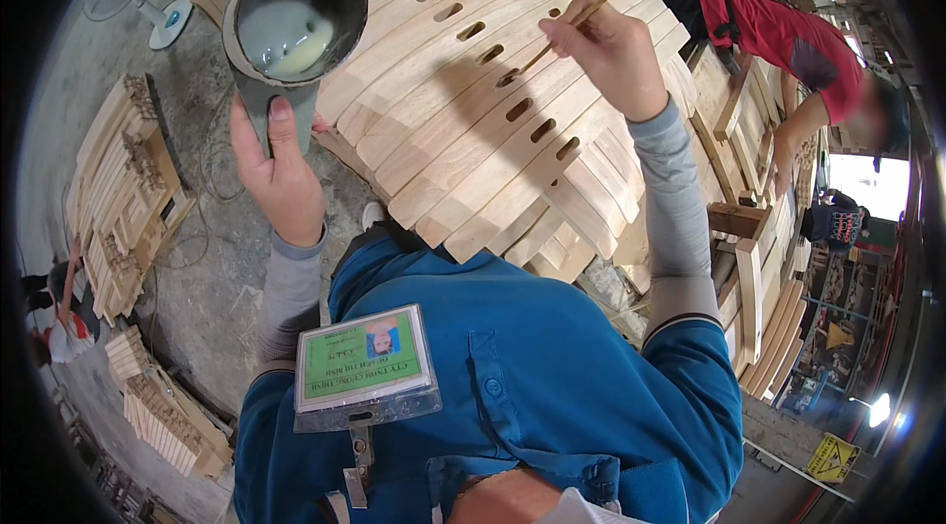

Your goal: The person applies a light-colored liquid to the slots of stacked wooden chair parts using a small brush and container. They repeatedly dip the brush into the container and apply the liquid to multiple pieces, then stack the treated parts on a pile.

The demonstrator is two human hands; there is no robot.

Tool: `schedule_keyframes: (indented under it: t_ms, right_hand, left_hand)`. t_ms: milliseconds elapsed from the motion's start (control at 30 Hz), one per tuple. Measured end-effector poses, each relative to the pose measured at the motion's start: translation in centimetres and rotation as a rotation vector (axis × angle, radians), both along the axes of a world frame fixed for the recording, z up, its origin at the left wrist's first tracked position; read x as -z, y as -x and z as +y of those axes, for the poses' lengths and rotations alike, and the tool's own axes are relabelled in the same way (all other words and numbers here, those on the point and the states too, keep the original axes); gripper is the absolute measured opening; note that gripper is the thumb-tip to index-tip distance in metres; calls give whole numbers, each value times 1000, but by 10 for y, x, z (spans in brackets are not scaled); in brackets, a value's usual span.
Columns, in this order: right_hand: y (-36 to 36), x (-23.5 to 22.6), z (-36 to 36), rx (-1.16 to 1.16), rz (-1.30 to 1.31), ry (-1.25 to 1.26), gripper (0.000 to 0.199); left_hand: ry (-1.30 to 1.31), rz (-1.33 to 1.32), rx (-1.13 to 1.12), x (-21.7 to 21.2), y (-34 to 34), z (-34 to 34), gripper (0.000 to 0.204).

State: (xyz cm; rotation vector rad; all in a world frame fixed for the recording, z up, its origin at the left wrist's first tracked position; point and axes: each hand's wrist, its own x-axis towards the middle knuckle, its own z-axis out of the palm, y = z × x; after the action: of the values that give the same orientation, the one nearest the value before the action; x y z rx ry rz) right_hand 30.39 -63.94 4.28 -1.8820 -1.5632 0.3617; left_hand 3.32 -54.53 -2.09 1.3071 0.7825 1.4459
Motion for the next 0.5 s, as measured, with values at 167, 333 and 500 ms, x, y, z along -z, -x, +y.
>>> schedule_keyframes:
  t_ms: [167, 333, 500]
  right_hand:
    - [9, 9, 12, -194, 31, -24, 15]
    - [-17, 13, 12, -75, 115, -81, 19]
    - [-27, 17, 1, 84, 698, -119, 22]
  left_hand:
    - [20, -23, 46, -1, -2, -1, 36]
    - [19, -16, 56, -3, -7, 1, 35]
    - [4, 1, 91, 0, -4, -1, 34]
